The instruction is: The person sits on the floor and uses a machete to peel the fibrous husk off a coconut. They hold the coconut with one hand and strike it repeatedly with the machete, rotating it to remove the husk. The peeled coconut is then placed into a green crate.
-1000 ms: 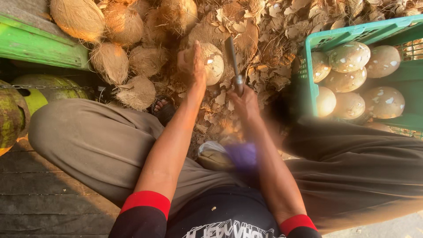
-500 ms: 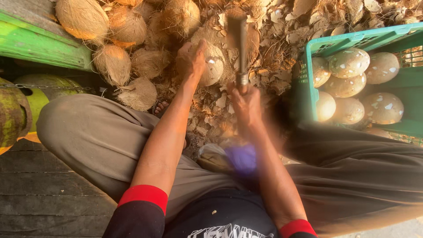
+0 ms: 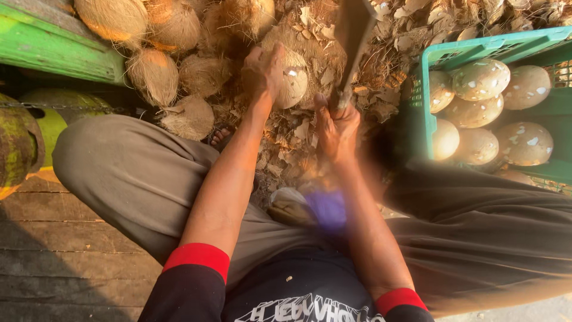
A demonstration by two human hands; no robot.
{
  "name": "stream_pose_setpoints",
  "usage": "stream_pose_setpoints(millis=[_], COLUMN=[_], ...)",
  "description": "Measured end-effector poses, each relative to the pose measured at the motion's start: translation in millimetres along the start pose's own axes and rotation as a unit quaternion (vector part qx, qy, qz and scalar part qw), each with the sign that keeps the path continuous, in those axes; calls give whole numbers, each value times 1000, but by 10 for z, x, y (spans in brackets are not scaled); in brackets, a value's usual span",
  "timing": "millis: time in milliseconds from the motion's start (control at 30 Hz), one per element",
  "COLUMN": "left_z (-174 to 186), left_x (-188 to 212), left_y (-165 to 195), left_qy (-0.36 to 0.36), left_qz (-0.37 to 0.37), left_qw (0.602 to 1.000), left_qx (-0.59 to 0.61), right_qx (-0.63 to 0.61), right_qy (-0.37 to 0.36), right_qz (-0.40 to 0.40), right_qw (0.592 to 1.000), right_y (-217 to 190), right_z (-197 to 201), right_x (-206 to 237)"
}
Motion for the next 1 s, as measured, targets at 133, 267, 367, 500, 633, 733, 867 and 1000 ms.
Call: stream_pose_setpoints(millis=[133, 267, 367, 500, 633, 733, 867, 1000], left_z=[20, 68, 96, 112, 71, 52, 53, 93], left_x=[-1, 7, 55, 73, 64, 54, 12, -5], left_y=[109, 174, 136, 120, 75, 44, 16, 60], left_qy=[9, 18, -1, 17, 9, 32, 50, 55], left_qz=[-12, -7, 8, -41, 17, 19, 19, 6], left_qw=[1000, 1000, 1000, 998, 999, 997, 998, 997], left_qx=[-17, 24, 23, 33, 46, 70, 41, 55], right_qx=[224, 111, -42, -3, 203, 69, 110, 219], right_qy=[-98, -49, -21, -53, -98, -60, -72, -131], right_qz=[-153, -72, -33, -102, -198, -16, -103, -210], right_qw=[957, 990, 998, 993, 954, 996, 986, 944], right_y=[316, 327, 129, -167, -125, 8, 313, 454], right_z=[-178, -66, 55, -86, -117, -101, -180, -198], right_x=[-144, -182, -51, -6, 31, -38, -229, -226])
Point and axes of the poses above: each hand's wrist, its own x-axis away from the middle knuckle, its own z-axis out of the back of the hand, y = z × x, the point moved 2 cm from there along -x, towards the middle knuckle, and after that the axes turned 13 degrees about x, right-handed, at the moved point
